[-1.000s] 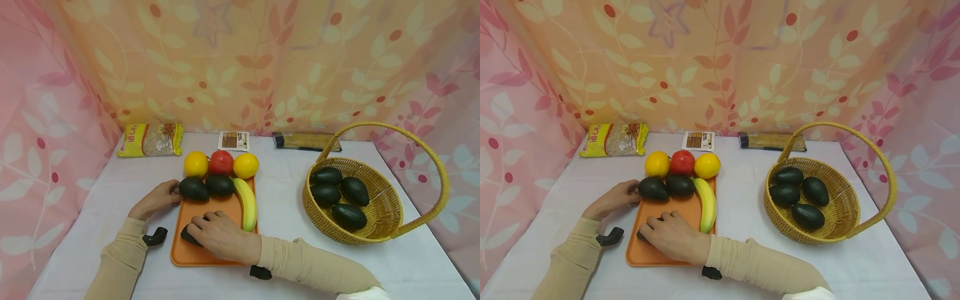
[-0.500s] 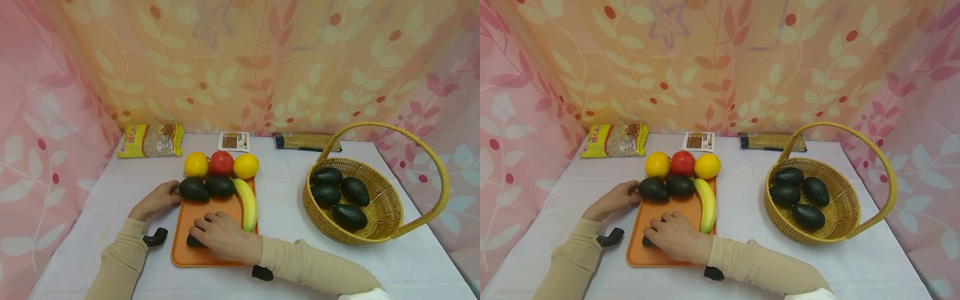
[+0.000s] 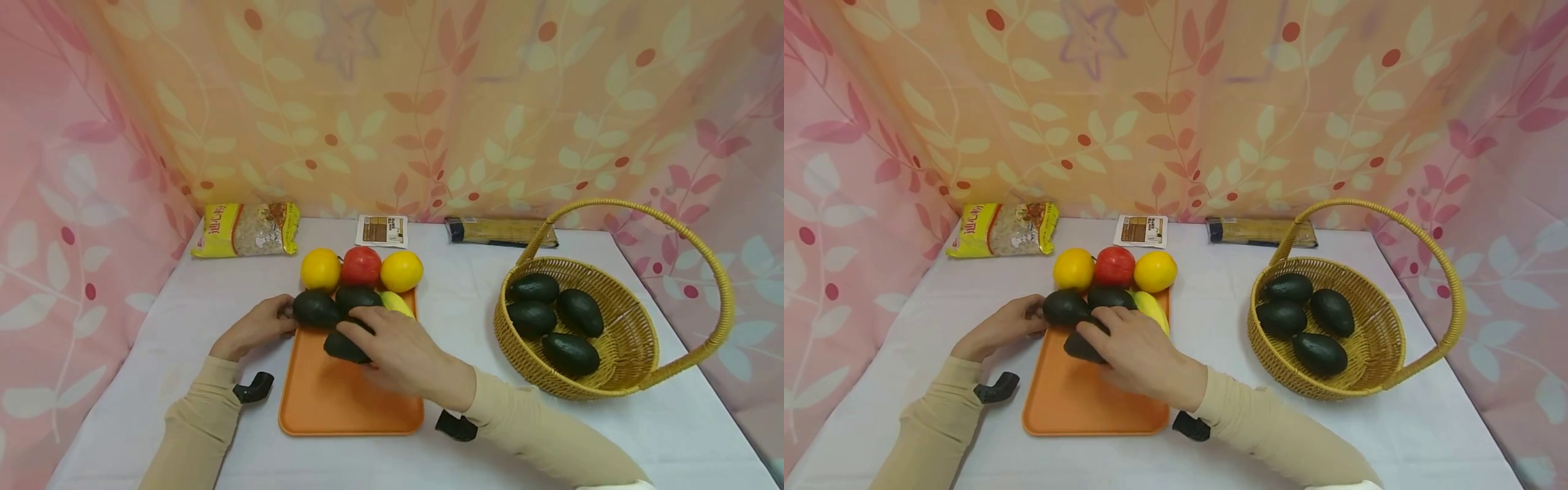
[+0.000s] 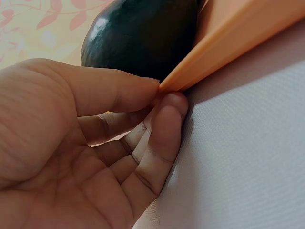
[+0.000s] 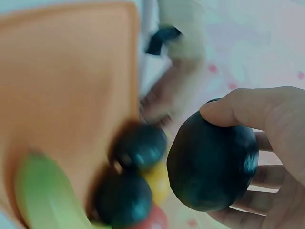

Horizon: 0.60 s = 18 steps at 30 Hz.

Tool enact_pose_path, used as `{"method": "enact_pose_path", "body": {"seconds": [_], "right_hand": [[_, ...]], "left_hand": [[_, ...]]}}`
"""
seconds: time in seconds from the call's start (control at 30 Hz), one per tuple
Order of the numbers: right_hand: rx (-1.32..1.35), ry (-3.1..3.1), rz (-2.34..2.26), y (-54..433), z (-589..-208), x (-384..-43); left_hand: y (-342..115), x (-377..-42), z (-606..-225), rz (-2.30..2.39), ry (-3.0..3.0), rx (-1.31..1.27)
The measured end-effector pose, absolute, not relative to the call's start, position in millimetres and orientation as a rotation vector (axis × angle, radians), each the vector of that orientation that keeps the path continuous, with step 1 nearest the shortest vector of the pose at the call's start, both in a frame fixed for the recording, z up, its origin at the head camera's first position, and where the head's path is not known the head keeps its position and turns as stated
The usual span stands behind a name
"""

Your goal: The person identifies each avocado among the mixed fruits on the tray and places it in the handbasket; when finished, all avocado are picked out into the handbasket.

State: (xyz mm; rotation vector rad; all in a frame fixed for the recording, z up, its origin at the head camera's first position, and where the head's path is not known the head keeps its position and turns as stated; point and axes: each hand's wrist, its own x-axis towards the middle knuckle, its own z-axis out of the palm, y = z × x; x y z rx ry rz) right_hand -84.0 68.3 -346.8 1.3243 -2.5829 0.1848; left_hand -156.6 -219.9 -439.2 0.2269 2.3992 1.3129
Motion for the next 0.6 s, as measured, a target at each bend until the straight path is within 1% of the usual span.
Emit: {"method": "enact_pose_path", "body": {"seconds": [0.33, 0.6], "right_hand": [[0.983, -2.572, 0.315, 139, -306, -96], [0.674, -2.532, 0.312, 213, -299, -96]], "left_hand": [[-220, -157, -437, 1.281, 2.422, 0.201], [-220, -158, -440, 1.292, 2.41, 0.204]]}}
